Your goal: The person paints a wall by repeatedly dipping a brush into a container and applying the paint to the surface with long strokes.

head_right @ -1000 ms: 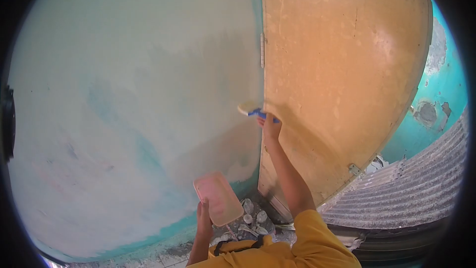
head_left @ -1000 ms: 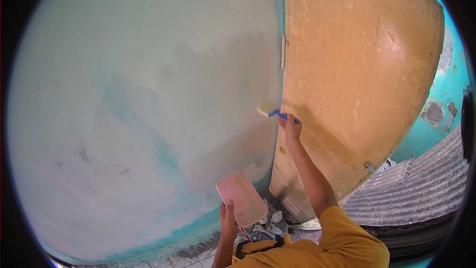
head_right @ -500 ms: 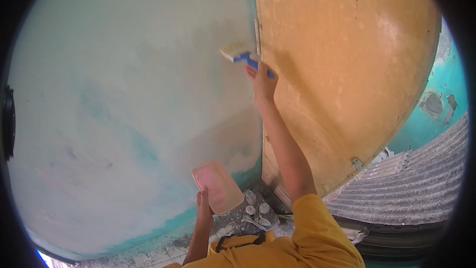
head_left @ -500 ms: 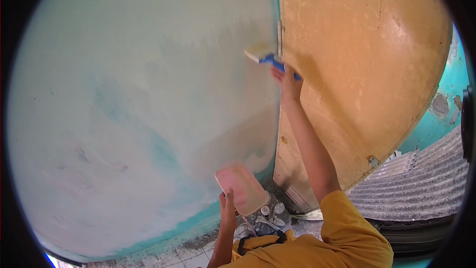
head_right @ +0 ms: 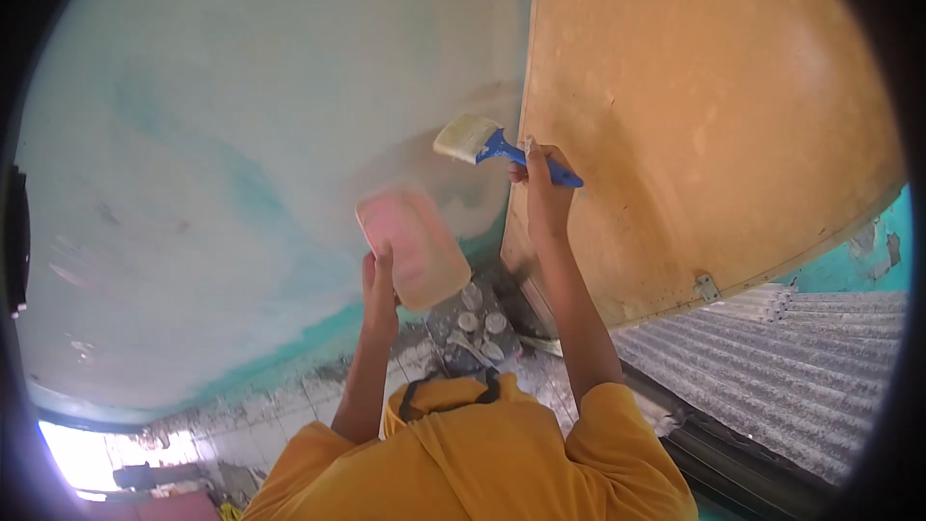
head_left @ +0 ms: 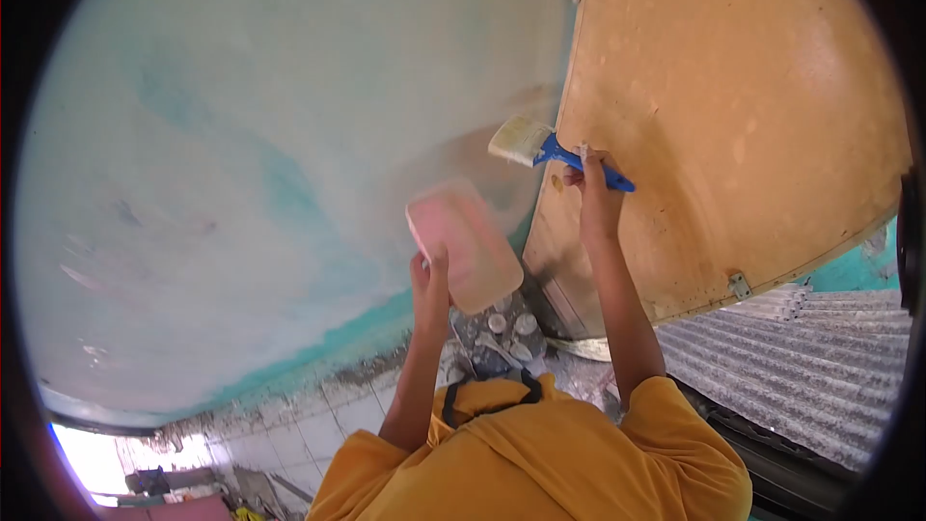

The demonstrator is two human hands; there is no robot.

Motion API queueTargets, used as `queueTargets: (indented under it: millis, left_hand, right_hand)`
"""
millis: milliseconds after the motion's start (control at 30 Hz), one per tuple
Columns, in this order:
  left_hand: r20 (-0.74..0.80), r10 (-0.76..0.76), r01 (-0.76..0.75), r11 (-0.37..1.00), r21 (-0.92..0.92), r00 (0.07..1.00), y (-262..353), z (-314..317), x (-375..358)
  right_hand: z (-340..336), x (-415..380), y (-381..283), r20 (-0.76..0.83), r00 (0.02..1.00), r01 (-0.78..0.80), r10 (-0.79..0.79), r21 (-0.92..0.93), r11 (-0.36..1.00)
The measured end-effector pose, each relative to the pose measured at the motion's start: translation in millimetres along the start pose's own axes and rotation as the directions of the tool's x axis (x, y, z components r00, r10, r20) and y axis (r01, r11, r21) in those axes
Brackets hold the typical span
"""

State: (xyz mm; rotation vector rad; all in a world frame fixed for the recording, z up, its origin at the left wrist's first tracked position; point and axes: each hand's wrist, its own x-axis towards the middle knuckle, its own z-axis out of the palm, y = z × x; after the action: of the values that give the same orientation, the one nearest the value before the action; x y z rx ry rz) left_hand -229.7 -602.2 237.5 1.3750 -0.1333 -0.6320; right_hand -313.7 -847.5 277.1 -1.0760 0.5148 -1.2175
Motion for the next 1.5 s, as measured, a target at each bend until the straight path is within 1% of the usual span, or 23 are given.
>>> queueTargets:
  millis: [67, 100, 133, 200, 233, 267, 300, 333, 367, 400, 467, 600, 667, 700, 767, 800, 867, 967, 1100, 1167, 1300, 1367, 1500]
  left_hand:
    - [0.005, 0.092, -0.092, 0.996, 0.017, 0.996, -4.3, 5.5, 7.4]
    - [-0.011, 0.075, -0.075, 0.997, 0.012, 0.997, -1.2, 10.0, 5.9]
    - [0.006, 0.077, -0.078, 0.997, 0.019, 0.997, 5.8, 15.6, -0.1]
    - [0.017, 0.067, -0.068, 0.997, 0.023, 0.998, 4.7, 21.3, -4.0]
    - [0.026, 0.082, -0.083, 0.995, 0.052, 0.996, 2.1, 21.6, -4.9]
    - [0.037, 0.097, -0.100, 0.992, 0.082, 0.995, -0.3, 22.0, -5.6]
    - [0.029, 0.085, -0.087, 0.993, 0.083, 0.996, -1.8, 23.5, -5.4]
    - [0.036, 0.107, -0.110, 0.988, 0.110, 0.994, -2.9, 25.3, -6.6]
    - [0.045, 0.128, -0.133, 0.982, 0.135, 0.991, -4.4, 27.3, -8.4]
    - [0.035, 0.118, -0.122, 0.983, 0.134, 0.992, -4.5, 30.3, -11.0]
    - [0.029, 0.184, -0.186, 0.971, 0.149, 0.982, -4.4, 36.6, -15.7]
    - [0.020, 0.204, -0.205, 0.968, 0.144, 0.979, -13.5, 39.1, -18.1]
    - [-0.003, 0.247, -0.243, 0.957, 0.157, 0.969, -18.0, 40.3, -18.6]
    - [-0.008, 0.246, -0.242, 0.957, 0.159, 0.969, -18.8, 40.0, -18.7]
    - [-0.036, 0.246, -0.232, 0.946, 0.227, 0.969, -19.6, 37.9, -19.7]
    - [-0.042, 0.244, -0.228, 0.947, 0.228, 0.969, -18.8, 36.9, -21.0]
    - [-0.052, 0.172, -0.161, 0.973, 0.166, 0.984, -14.6, 36.5, -22.4]
    - [-0.057, 0.157, -0.148, 0.978, 0.144, 0.986, -15.8, 33.4, -20.2]
    - [-0.060, 0.137, -0.126, 0.979, 0.158, 0.989, -18.8, 25.8, -16.7]
    - [-0.052, 0.113, -0.104, 0.983, 0.153, 0.992, -14.9, 25.2, -18.6]
    - [-0.036, 0.082, -0.078, 0.991, 0.112, 0.996, -11.7, 19.6, -16.0]
    - [-0.022, 0.087, -0.084, 0.991, 0.100, 0.996, -2.3, 18.1, -18.7]
    - [0.026, 0.111, -0.114, 0.986, 0.121, 0.993, -0.2, 5.4, -13.0]
  right_hand:
    - [-2.3, -27.3, -30.7, 0.099, 0.995, 0.018, -0.010, -0.080, 0.997]
    - [-6.0, -38.1, -38.6, 0.170, 0.984, 0.066, -0.044, -0.126, 0.990]
    - [-10.7, -48.0, -43.2, 0.178, 0.984, 0.048, -0.022, -0.140, 0.989]
    - [-17.4, -64.3, -52.1, 0.316, 0.949, 0.095, 0.008, -0.309, 0.946]
    - [-16.4, -71.1, -60.7, 0.336, 0.935, 0.016, 0.115, -0.362, 0.932]
    - [-16.1, -74.4, -61.7, 0.335, 0.933, 0.003, 0.129, -0.368, 0.930]
    - [-16.1, -77.3, -61.3, 0.401, 0.915, 0.169, 0.046, -0.485, 0.858]
    - [-15.8, -81.0, -60.8, 0.478, 0.878, 0.331, -0.022, -0.573, 0.750]
    - [-14.1, -83.4, -59.8, 0.471, 0.882, 0.342, -0.012, -0.622, 0.704]
    - [-15.5, -84.6, -55.6, 0.474, 0.881, 0.336, 0.001, -0.626, 0.704]
    - [-19.3, -86.6, -45.5, 0.502, 0.864, 0.415, -0.033, -0.673, 0.612]
    - [-18.7, -89.5, -39.7, 0.496, 0.868, 0.413, -0.034, -0.682, 0.604]
    - [-18.1, -88.9, -40.8, 0.506, 0.861, 0.439, -0.043, -0.698, 0.566]
    - [-19.5, -88.5, -39.5, 0.509, 0.860, 0.438, -0.040, -0.696, 0.568]
    - [-24.4, -87.4, -37.0, 0.453, 0.881, 0.430, -0.134, -0.650, 0.627]
    - [-23.8, -86.4, -39.6, 0.456, 0.881, 0.428, -0.129, -0.649, 0.628]
    - [-20.5, -81.5, -49.0, 0.445, 0.880, 0.439, -0.169, -0.621, 0.650]
    - [-24.4, -75.5, -49.9, 0.501, 0.857, 0.439, -0.119, -0.591, 0.676]
    - [-23.3, -73.1, -59.1, 0.539, 0.840, 0.431, -0.058, -0.600, 0.673]
    - [-22.1, -72.6, -59.5, 0.543, 0.832, 0.463, -0.112, -0.569, 0.680]
    - [-17.0, -69.6, -61.2, 0.527, 0.841, 0.463, -0.122, -0.584, 0.667]
    - [-16.5, -67.3, -58.3, 0.538, 0.810, 0.546, -0.233, -0.546, 0.635]
    - [-7.9, -73.9, -57.6, 0.506, 0.830, 0.533, -0.234, -0.596, 0.600]
